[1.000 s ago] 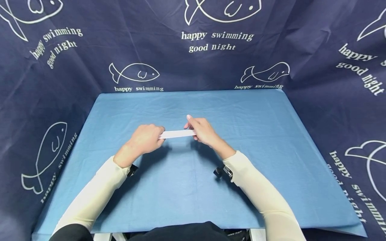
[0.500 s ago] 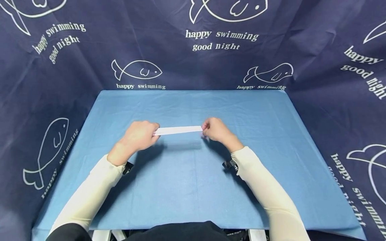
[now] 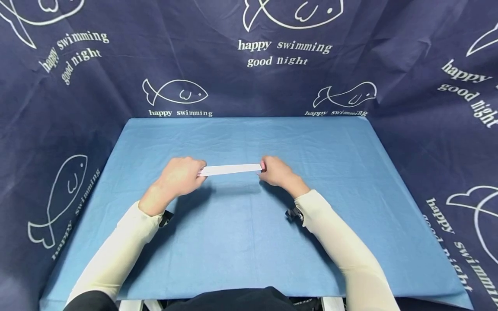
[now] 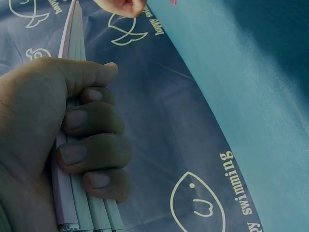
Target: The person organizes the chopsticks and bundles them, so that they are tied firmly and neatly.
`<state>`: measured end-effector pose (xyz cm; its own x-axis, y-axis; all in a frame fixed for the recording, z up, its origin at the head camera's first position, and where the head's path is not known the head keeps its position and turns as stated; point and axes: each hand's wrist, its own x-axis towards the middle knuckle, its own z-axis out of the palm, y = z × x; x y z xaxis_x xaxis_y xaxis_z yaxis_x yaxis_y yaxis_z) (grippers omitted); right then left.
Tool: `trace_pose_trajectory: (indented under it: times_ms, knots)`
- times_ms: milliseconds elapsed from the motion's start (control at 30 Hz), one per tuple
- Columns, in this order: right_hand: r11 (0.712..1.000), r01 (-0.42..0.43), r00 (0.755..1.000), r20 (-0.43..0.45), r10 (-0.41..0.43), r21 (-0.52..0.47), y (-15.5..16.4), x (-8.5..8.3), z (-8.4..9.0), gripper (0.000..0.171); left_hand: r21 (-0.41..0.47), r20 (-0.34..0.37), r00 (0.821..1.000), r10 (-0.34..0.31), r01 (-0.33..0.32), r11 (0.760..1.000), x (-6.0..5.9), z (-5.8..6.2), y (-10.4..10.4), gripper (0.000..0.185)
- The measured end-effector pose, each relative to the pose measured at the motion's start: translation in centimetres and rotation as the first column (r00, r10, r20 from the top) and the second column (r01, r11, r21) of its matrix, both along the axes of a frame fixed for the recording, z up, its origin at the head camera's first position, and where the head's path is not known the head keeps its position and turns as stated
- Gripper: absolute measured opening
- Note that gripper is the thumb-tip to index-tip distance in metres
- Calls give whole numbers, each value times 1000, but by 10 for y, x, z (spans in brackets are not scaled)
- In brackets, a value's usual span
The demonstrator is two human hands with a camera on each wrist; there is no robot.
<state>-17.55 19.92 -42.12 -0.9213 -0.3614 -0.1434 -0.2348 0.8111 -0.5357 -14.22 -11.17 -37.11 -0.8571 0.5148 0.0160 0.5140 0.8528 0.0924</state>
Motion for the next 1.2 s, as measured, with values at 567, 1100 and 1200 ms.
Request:
trace_pose_trajectory:
  times_ms: [567, 1100, 1200]
  knots:
    - [817, 106, 994, 63, -85, -568, 0, 29, 72, 30, 5, -2, 999, 43, -43, 999, -4, 1, -3, 16]
    - [665, 151, 985, 170, -36, -732, -11, 42, 61, 25, 42, 17, 995, 99, -100, 994, -3, 3, -3, 13]
    - [697, 217, 973, 206, -100, -683, -12, 44, 57, 17, 57, 8, 993, 121, -121, 991, -3, 5, -4, 13]
